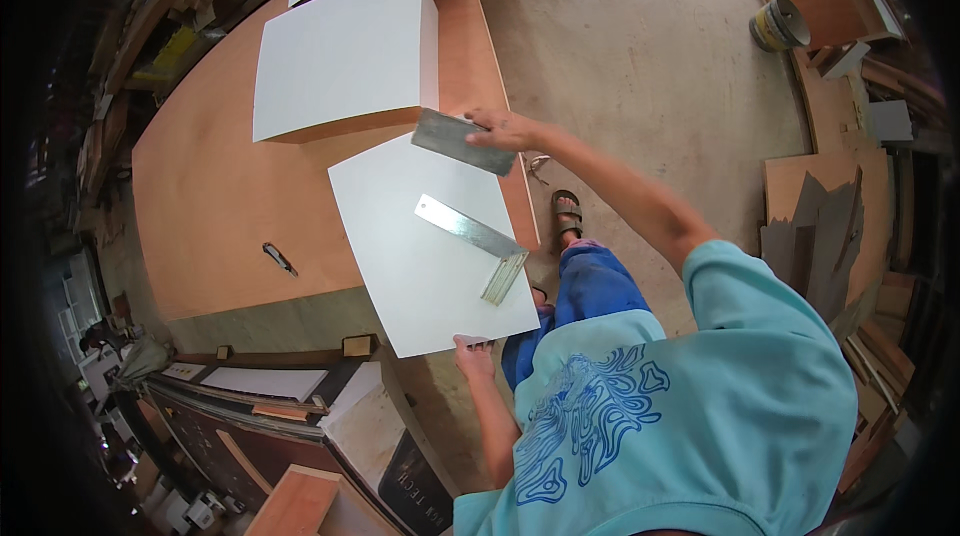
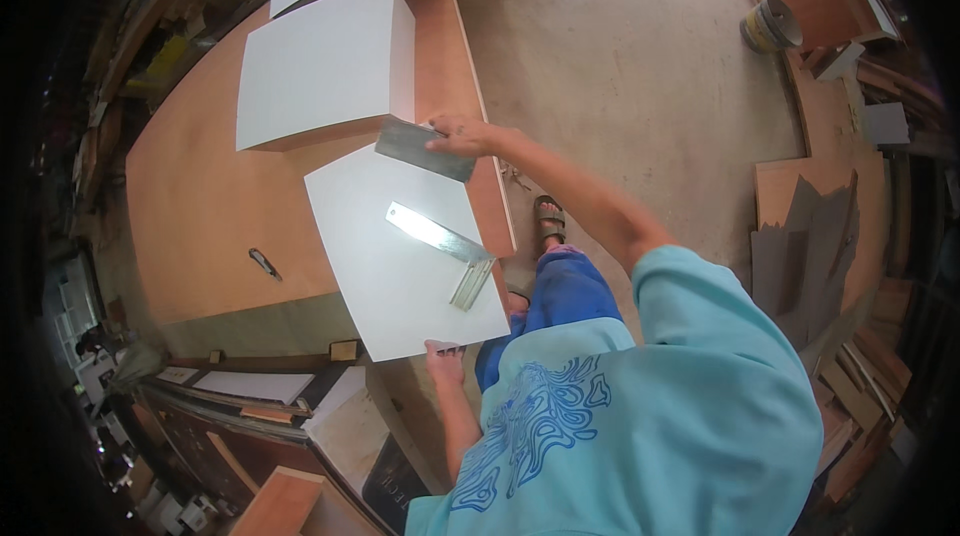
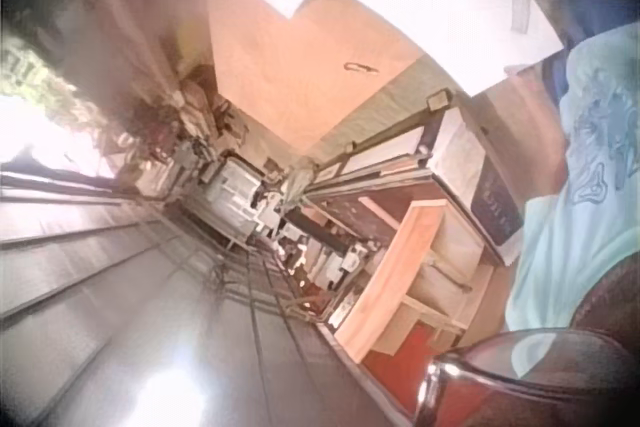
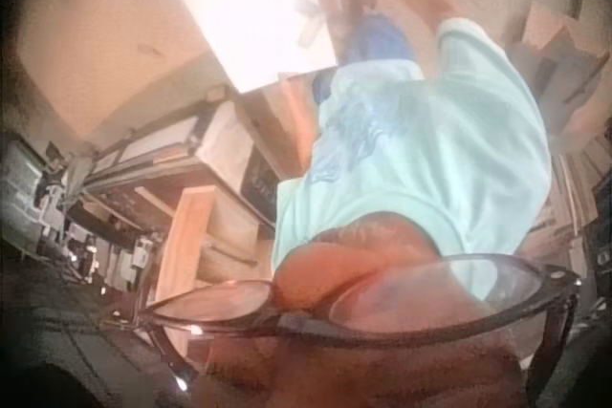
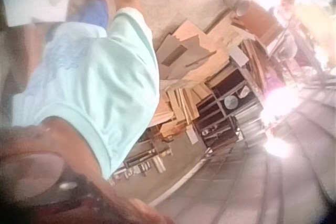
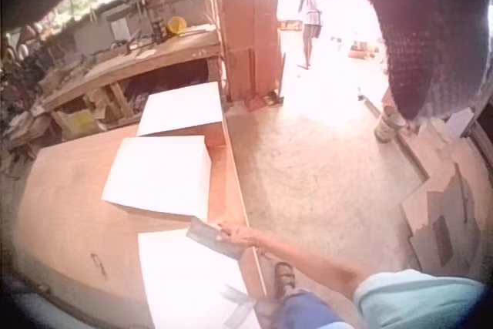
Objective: The person smooths a white panel with a sanding block, then flips it to apply adhesive to the edges using a red spreader. They continue spreading adhesive along the edges of the panel in a workshop setting.
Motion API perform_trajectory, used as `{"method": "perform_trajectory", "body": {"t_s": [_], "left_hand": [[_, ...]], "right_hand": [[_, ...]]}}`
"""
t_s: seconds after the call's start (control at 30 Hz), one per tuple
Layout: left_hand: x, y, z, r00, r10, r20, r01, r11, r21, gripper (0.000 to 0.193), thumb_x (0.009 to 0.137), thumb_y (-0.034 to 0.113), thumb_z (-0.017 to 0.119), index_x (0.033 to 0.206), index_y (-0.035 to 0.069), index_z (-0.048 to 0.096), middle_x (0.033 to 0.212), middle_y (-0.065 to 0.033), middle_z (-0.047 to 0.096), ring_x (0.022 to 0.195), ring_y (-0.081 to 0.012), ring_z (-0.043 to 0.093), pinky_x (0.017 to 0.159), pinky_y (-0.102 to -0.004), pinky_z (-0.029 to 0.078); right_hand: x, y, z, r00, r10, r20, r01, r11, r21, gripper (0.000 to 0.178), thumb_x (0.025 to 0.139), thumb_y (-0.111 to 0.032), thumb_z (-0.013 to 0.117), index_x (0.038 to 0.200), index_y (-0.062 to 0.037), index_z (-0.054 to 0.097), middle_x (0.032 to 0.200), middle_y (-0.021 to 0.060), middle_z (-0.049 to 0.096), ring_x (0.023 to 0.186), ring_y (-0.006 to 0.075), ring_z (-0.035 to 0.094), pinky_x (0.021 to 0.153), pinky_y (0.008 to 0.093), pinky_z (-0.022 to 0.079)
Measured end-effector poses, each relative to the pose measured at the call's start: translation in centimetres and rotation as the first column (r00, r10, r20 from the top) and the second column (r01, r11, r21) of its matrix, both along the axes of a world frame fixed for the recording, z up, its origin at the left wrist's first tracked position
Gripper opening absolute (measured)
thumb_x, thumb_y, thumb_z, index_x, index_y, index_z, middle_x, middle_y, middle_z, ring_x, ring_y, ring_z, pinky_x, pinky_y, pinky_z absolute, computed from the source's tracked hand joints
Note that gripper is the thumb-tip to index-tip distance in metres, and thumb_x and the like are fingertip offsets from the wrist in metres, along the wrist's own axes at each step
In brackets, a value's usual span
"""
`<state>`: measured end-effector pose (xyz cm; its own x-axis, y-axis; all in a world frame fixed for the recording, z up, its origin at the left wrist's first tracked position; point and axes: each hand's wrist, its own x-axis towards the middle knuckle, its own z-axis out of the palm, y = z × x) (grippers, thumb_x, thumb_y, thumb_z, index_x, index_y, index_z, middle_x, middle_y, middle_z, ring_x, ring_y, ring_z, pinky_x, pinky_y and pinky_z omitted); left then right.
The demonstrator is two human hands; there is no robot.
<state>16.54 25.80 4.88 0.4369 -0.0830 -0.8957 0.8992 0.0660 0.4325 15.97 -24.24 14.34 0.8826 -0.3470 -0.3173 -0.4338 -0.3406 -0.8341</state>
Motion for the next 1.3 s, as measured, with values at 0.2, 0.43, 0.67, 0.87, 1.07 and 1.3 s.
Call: {"method": "perform_trajectory", "body": {"t_s": [0.2, 0.43, 0.67, 0.87, 1.07, 1.3], "left_hand": [[0.0, -1.6, 0.6, 0.99, 0.142, 0.007, -0.142, 0.99, 0.016, 0.059, 0.099, 0.045, 0.044, 0.142, 0.007, 0.034, 0.144, -0.0143, 0.036, 0.132, -0.0336, 0.034, 0.11, -0.056, 0.024], [3.3, -1.1, 1.5, 0.986, 0.149, -0.075, -0.146, 0.988, 0.049, 0.067, 0.089, 0.048, 0.053, 0.14, 0.008, 0.037, 0.145, -0.0159, 0.036, 0.133, -0.0346, 0.035, 0.109, -0.0561, 0.026], [8.3, -0.7, 2.1, 0.983, 0.17, -0.07, -0.15, 0.962, 0.229, 0.07, 0.082, 0.05, 0.059, 0.135, 0.006, 0.043, 0.14, -0.0201, 0.041, 0.128, -0.0361, 0.04, 0.107, -0.0506, 0.033], [17.4, -2.2, 0.2, 0.992, -0.116, 0.057, 0.11, 0.99, 0.09, 0.064, 0.082, 0.046, 0.062, 0.127, 0.002, 0.049, 0.123, -0.019, 0.055, 0.111, -0.035, 0.054, 0.095, -0.0488, 0.045], [26.5, -7.7, -0.2, 0.918, -0.345, 0.194, 0.294, 0.923, 0.249, 0.052, 0.082, 0.038, 0.067, 0.117, 0.001, 0.057, 0.111, -0.0181, 0.062, 0.094, -0.0315, 0.063, 0.08, -0.046, 0.052], [35.6, -11.1, -0.5, 0.731, -0.62, 0.285, 0.53, 0.779, 0.334, 0.042, 0.085, 0.031, 0.068, 0.108, -0.003, 0.062, 0.103, -0.0161, 0.065, 0.087, -0.0277, 0.065, 0.075, -0.0407, 0.054]], "right_hand": [[7.0, -2.0, -4.1, 0.982, 0.142, -0.121, -0.147, 0.988, -0.039, 0.055, 0.092, -0.042, 0.048, 0.118, 0.0062, 0.057, 0.127, 0.0216, 0.053, 0.121, 0.0345, 0.048, 0.101, 0.0417, 0.038], [5.1, 0.1, -4.2, 0.984, 0.162, -0.077, -0.175, 0.964, -0.201, 0.052, 0.089, -0.039, 0.052, 0.108, 0.0078, 0.061, 0.117, 0.0223, 0.057, 0.116, 0.0358, 0.05, 0.101, 0.0412, 0.038], [-4.0, 3.2, -5.0, 0.998, -0.017, -0.056, 0.005, 0.978, -0.209, 0.054, 0.088, -0.04, 0.055, 0.109, 0.0099, 0.059, 0.136, 0.0258, 0.046, 0.127, 0.0377, 0.043, 0.107, 0.0415, 0.034], [-11.7, 8.3, -3.1, 0.947, -0.28, -0.156, 0.261, 0.957, -0.128, 0.055, 0.089, -0.04, 0.054, 0.116, 0.0079, 0.054, 0.145, 0.027, 0.037, 0.131, 0.0378, 0.04, 0.109, 0.0407, 0.032], [-14.7, 15.9, -3.5, 0.857, -0.453, -0.245, 0.476, 0.878, 0.041, 0.059, 0.091, -0.041, 0.054, 0.127, 0.0055, 0.048, 0.148, 0.0246, 0.034, 0.131, 0.0345, 0.042, 0.107, 0.0366, 0.034], [-14.1, 25.1, -2.6, 0.819, -0.547, -0.173, 0.572, 0.804, 0.166, 0.066, 0.092, -0.045, 0.05, 0.131, 0.0071, 0.045, 0.149, 0.0291, 0.027, 0.131, 0.0411, 0.039, 0.109, 0.0399, 0.031]]}}
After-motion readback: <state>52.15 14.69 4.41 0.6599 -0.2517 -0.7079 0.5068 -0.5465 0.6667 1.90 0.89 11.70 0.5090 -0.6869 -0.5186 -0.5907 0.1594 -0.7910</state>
